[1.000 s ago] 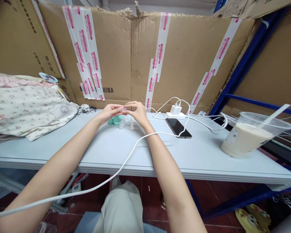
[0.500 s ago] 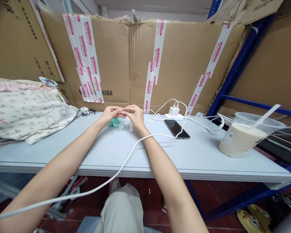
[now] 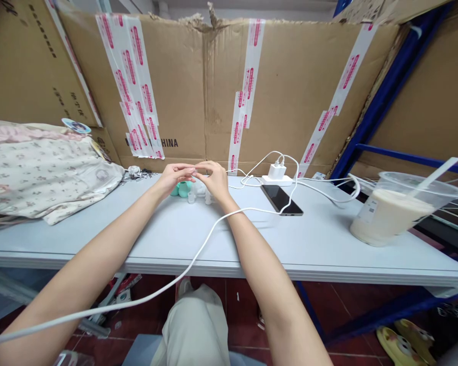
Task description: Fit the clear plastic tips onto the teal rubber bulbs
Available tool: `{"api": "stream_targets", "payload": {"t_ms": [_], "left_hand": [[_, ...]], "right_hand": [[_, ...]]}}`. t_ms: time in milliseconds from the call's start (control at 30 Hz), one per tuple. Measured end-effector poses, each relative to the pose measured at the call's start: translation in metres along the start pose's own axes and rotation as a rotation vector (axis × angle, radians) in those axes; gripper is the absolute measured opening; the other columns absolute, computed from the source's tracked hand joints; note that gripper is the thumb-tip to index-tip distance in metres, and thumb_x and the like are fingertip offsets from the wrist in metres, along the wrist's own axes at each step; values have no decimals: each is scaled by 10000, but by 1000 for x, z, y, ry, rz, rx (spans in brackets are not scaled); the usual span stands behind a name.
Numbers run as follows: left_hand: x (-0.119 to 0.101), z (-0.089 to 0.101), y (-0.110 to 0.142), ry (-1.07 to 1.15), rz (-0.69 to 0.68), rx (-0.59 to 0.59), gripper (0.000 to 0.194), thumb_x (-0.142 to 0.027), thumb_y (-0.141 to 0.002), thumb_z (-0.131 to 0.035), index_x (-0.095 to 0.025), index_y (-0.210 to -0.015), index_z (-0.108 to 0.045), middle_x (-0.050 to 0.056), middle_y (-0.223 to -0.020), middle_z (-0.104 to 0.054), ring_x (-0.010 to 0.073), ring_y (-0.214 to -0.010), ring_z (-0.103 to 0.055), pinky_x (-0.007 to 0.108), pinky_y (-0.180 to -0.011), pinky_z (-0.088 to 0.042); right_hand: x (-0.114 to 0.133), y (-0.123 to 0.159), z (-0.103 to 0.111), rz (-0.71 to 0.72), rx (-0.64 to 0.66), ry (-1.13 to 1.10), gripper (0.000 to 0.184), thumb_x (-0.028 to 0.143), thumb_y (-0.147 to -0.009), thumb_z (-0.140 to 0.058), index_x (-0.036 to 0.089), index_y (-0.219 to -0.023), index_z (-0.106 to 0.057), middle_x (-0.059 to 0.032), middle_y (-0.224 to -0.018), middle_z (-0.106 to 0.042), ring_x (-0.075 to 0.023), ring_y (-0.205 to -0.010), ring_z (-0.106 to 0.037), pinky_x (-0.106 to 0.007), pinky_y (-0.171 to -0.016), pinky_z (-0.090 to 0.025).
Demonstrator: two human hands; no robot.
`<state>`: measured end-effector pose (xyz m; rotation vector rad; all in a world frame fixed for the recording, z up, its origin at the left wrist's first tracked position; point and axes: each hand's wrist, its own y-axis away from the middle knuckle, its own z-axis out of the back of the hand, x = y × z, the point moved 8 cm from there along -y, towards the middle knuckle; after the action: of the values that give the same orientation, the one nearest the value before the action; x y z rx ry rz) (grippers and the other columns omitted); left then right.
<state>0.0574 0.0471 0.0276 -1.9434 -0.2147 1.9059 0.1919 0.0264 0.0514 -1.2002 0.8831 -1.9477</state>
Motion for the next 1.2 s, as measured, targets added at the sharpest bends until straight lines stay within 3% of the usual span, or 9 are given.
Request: {"api": "stream_targets", "payload": {"t_ms": [133, 267, 433, 667, 967, 1200], "left_hand": [[2, 1, 0, -56, 31, 6, 472, -416, -601, -776, -105, -947, -692, 60, -698, -700, 159, -592, -659, 263, -599, -509], [5, -4, 1, -21, 52, 48, 471, -424, -645, -739, -120, -999, -674, 94, -815, -721, 198, -740, -697, 252, -627, -509], [10, -2, 1, -12, 94, 0, 405, -411, -659, -706, -108, -924, -673, 116, -830, -725, 193, -688, -698, 248, -608, -506], [17, 0, -1, 17, 86, 19, 405, -421, -665, -712, -119, -934, -681, 104, -836, -730, 183, -718, -701, 251, -659, -520], [5, -1, 2, 25, 43, 36, 397, -397, -652, -733, -128, -938, -675, 79, -820, -727, 188, -788, -699, 307, -808, -529], [8, -4, -1, 71, 26, 15, 402, -450, -666, -723, -130, -905, -674, 63, -802, -719, 173, -755, -696, 301, -798, -533]], "right_hand": [[1, 2, -3, -2, 17, 0, 197, 282, -755, -688, 237, -944, -726, -43, -1001, -707, -187, -971, -629, -323, -836, -493], [1, 2, 1, -3, -42, 27, 176, 217, -782, -649, 230, -934, -737, -43, -990, -703, -172, -941, -635, -304, -847, -484], [-1, 0, 3, -26, -24, 86, 164, 217, -781, -653, 246, -912, -748, -44, -1030, -686, -175, -954, -628, -310, -859, -477], [3, 1, 0, 10, -1, 171, 165, 234, -792, -652, 253, -925, -746, -35, -1004, -688, -189, -956, -603, -330, -867, -461], [9, 1, 1, 36, -18, 220, 173, 264, -824, -624, 273, -954, -738, -24, -988, -680, -185, -937, -576, -328, -854, -454], [14, 1, 2, 75, -22, 278, 171, 296, -836, -611, 278, -952, -736, -24, -1029, -667, -205, -978, -537, -351, -852, -458]]}}
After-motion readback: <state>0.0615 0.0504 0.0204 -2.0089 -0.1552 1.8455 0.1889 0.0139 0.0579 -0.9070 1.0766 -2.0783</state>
